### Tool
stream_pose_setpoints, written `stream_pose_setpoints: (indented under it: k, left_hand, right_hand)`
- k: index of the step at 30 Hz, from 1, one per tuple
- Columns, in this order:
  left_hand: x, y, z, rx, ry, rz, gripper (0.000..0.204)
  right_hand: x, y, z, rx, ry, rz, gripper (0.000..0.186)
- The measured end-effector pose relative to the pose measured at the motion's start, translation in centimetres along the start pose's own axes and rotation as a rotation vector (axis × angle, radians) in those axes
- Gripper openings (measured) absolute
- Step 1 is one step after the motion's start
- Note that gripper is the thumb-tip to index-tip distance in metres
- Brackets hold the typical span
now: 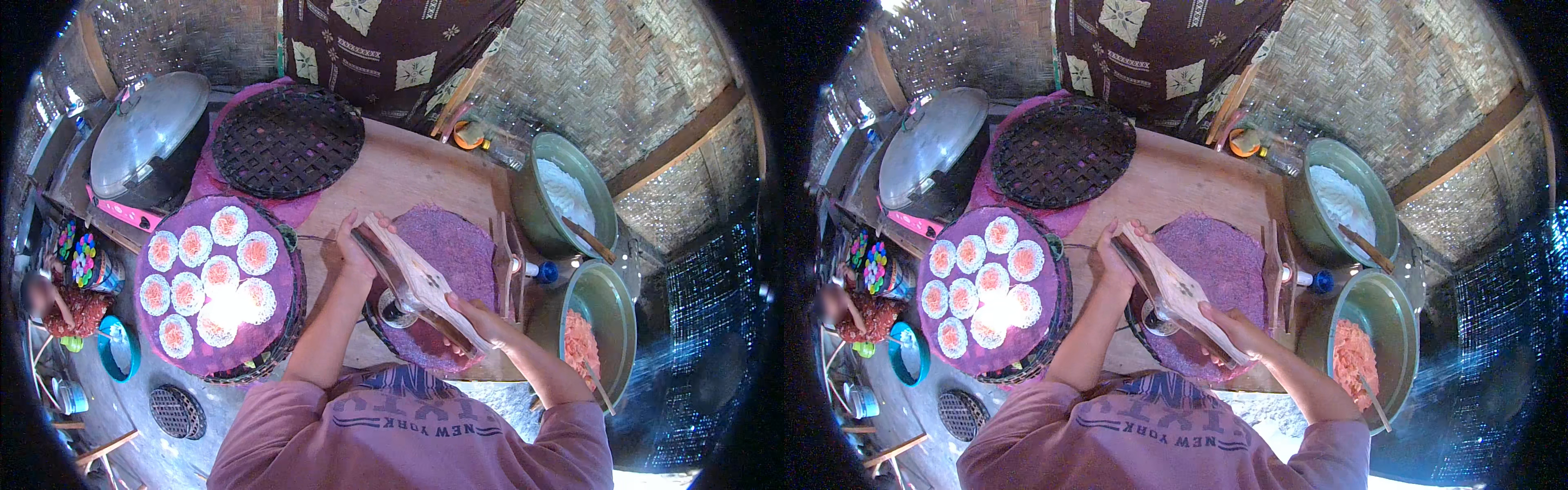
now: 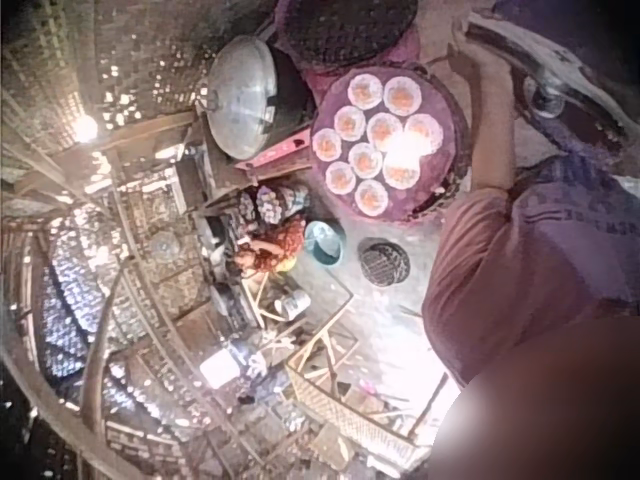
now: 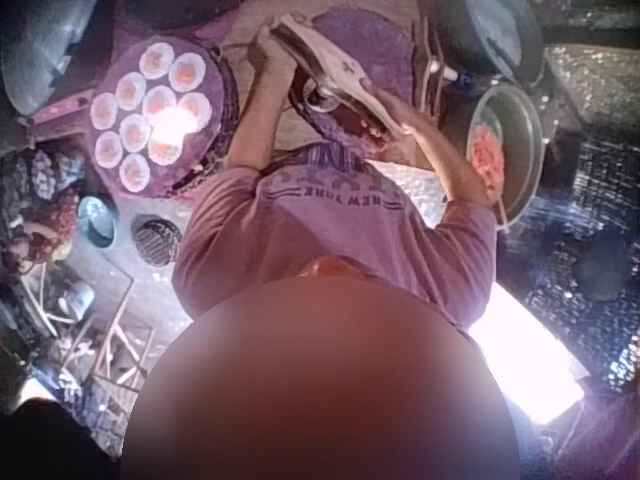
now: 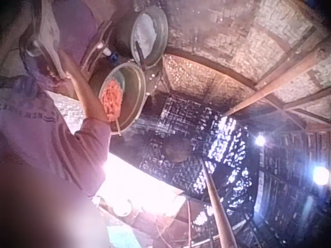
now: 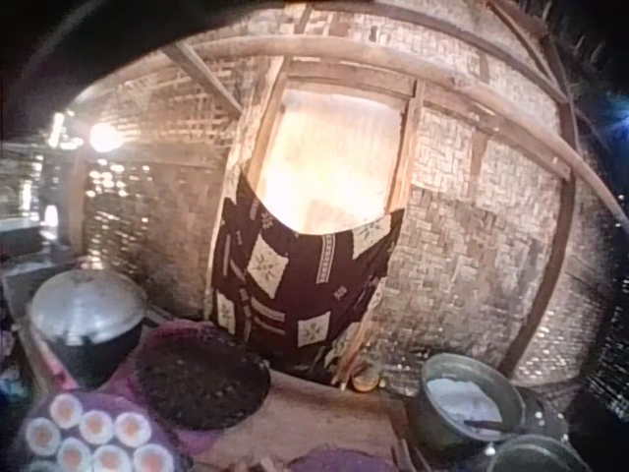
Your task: The person uses a wooden mold and a circular cutter to form white rice into round shapes on a purple mat, then scoops pink filling from a bowl and places it into the center of each rice piece. The person arranges the finished pieces on a woven tray and stacks them for storage.
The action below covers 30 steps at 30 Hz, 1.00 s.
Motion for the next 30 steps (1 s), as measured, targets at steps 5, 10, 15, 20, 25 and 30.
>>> stream_pose_setpoints:
  k: [5,10,15,20,25,30]
  left_hand:
    - [-1.7,1.6,1.9,0.014,-0.17,-0.16,0.041]
    - [-1.7,1.9,2.3,-0.029,-0.218,-0.193,0.032]
    - [-1.4,2.4,2.4,-0.053,-0.304,-0.349,0.026]
    - [-2.6,6.5,3.7,-0.208,-0.364,-0.281,0.033]
    - [-7.3,6.9,3.3,-0.094,-0.56,-0.311,0.039]
    - [-11.3,5.6,2.0,0.017,-0.718,-0.306,0.043]
  right_hand:
    - [-0.7,-0.9,1.6,-0.007,-0.085,0.103,0.069]
    - [-3.3,-1.9,3.8,0.196,-0.449,0.437,0.067]
    - [-5.0,0.5,7.4,0.334,-0.548,0.685,0.069]
    - [-2.8,3.8,9.8,0.271,-0.291,0.155,0.066]
    - [0.9,1.6,11.0,0.517,0.127,-0.268,0.061]
    - [1.3,0.7,11.4,0.578,0.205,-0.307,0.057]
Point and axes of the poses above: each hand's wrist, its own z-axis towards the middle knuckle, its own x-axis out of the back of the hand, y = z × x, the point moved 8 cm from there along z, towards the middle knuckle, and after that the axes turned 1 degree about -y, right-handed, at the moved point
